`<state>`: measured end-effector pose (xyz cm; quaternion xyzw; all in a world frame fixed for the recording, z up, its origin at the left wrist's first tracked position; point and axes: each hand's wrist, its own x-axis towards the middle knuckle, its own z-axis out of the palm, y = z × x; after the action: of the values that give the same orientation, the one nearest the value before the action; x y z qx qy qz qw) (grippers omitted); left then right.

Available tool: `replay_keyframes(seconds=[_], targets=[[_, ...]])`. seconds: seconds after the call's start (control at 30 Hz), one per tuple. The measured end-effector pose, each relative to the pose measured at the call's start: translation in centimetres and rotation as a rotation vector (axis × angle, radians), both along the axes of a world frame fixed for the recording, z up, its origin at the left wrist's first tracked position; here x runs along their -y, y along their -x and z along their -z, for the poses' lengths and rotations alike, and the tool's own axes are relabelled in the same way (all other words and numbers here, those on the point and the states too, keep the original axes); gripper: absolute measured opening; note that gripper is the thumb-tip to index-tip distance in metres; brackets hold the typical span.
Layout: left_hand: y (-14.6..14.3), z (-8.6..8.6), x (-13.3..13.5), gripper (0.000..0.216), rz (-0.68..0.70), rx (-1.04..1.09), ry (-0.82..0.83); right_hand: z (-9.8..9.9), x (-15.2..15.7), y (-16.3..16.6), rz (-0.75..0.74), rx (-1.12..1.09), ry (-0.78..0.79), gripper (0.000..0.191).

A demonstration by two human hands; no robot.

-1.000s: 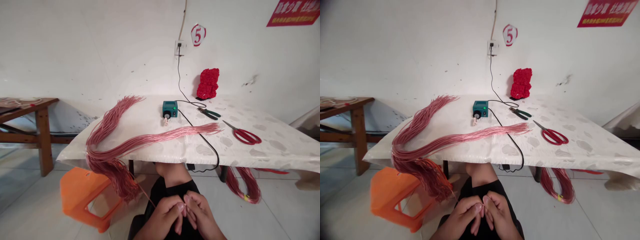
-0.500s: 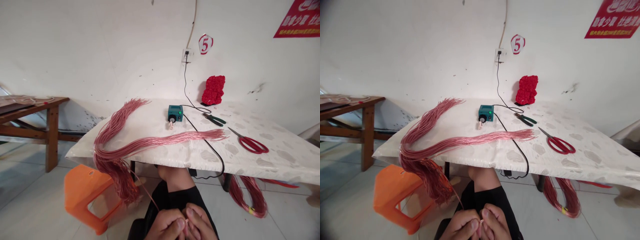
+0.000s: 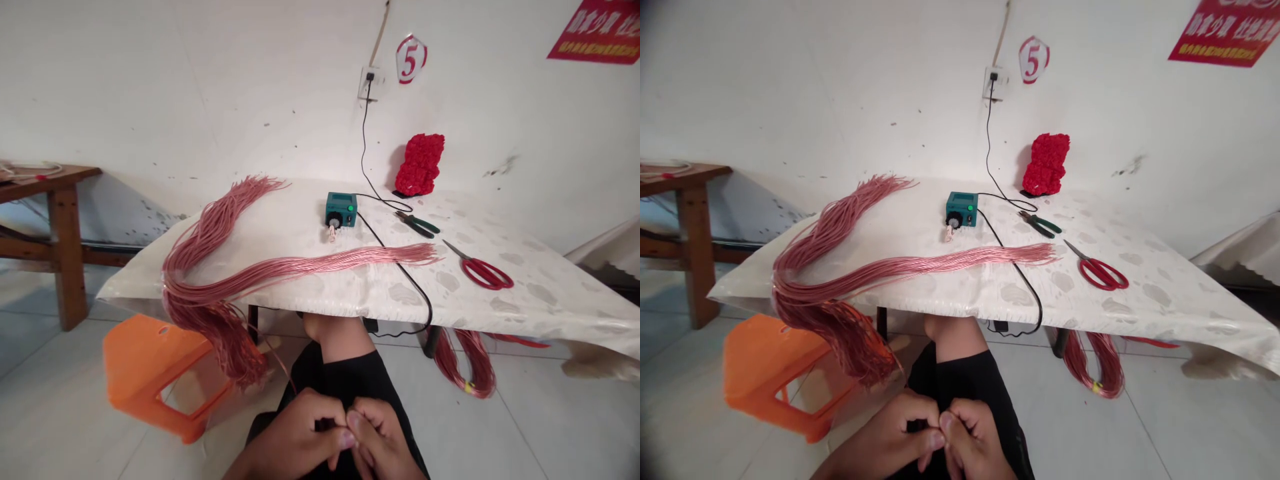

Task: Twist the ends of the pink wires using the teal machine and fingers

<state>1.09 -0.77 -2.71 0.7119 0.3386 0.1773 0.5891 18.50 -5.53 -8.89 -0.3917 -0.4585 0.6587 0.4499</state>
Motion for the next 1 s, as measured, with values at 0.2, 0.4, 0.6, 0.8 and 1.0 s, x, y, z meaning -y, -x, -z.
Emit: replay_keyframes(seconds=[0.2, 0.4, 0.6, 0.8, 1.0], targets=[[-0.7, 1.2, 0.6, 0.049, -0.051, 0.319, 0.113, -0.7, 0.6, 1.1, 0.044, -0.372, 0.126, 0.054], [-0.9, -0.4, 1.1, 0.047, -0.069, 0.367, 0.169, -4.6, 1.2, 1.4, 0.119, -0.433, 0.115, 0.054], [-0.7, -1.9, 0.6, 0.033, -0.056, 0.355, 0.178, -5.4, 0.9, 0.6, 0.129, -0.367, 0.084, 0.044], [0.0, -2.9, 0.1, 0.029, -0.027, 0.206, 0.034, -6.1, 0.2, -0.5, 0.108, -0.078, -0.126, 0.036], [0.3, -2.7, 0.3, 0.026, -0.016, 0.151, 0.030, -6.7, -0.2, -1.0, 0.127, 0.051, -0.162, 0.041]])
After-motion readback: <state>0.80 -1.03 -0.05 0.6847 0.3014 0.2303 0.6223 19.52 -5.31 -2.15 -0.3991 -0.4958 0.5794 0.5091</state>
